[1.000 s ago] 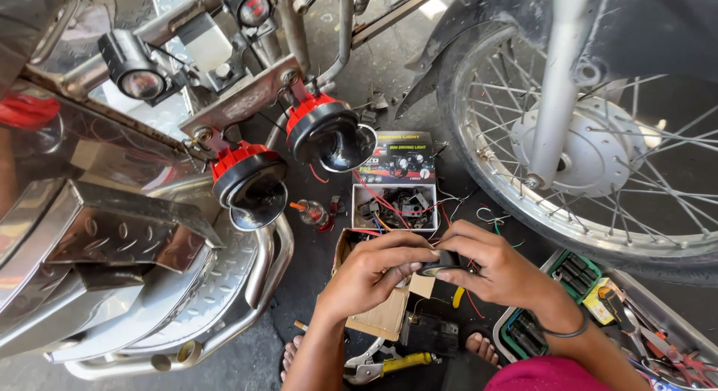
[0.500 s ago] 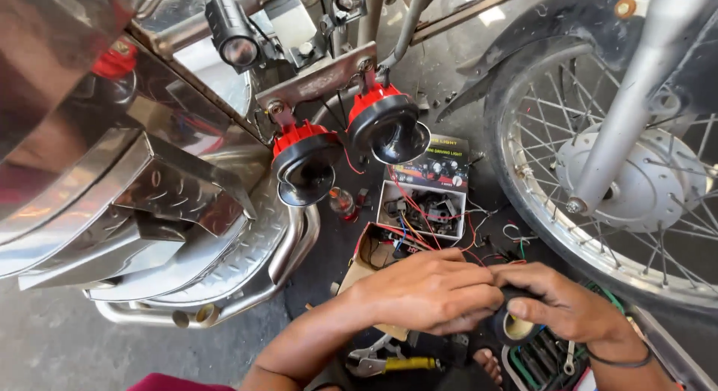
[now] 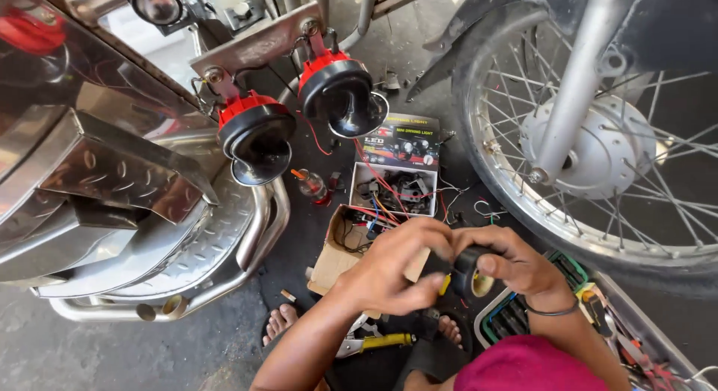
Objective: The person is performing electrical wiring repairs on a motorcycle, connecting wires and insulating the joints with electrical tape.
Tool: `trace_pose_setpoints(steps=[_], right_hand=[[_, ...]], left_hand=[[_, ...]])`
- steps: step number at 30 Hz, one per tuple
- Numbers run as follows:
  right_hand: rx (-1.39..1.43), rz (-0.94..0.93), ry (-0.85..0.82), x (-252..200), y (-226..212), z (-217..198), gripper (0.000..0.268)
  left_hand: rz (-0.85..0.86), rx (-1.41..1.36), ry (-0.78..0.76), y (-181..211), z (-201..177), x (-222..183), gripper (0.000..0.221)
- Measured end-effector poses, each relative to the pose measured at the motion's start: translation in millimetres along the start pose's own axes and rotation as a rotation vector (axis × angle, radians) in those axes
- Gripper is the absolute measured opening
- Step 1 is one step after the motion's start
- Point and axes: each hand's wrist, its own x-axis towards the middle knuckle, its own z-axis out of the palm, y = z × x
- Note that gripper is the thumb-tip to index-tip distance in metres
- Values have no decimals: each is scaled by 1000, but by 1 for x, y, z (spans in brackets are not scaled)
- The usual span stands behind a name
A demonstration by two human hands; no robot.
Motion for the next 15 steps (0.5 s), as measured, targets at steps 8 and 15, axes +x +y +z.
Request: trace_pose_setpoints(steps=[8,15], right_hand=[[89,-31,-128,21,18,-21,64],[236,-16,-76,27,50,-25,59]], left_hand=[[-273,-446,166,-11,0,-3,23],[-224,-140,347,3,20,2,14]])
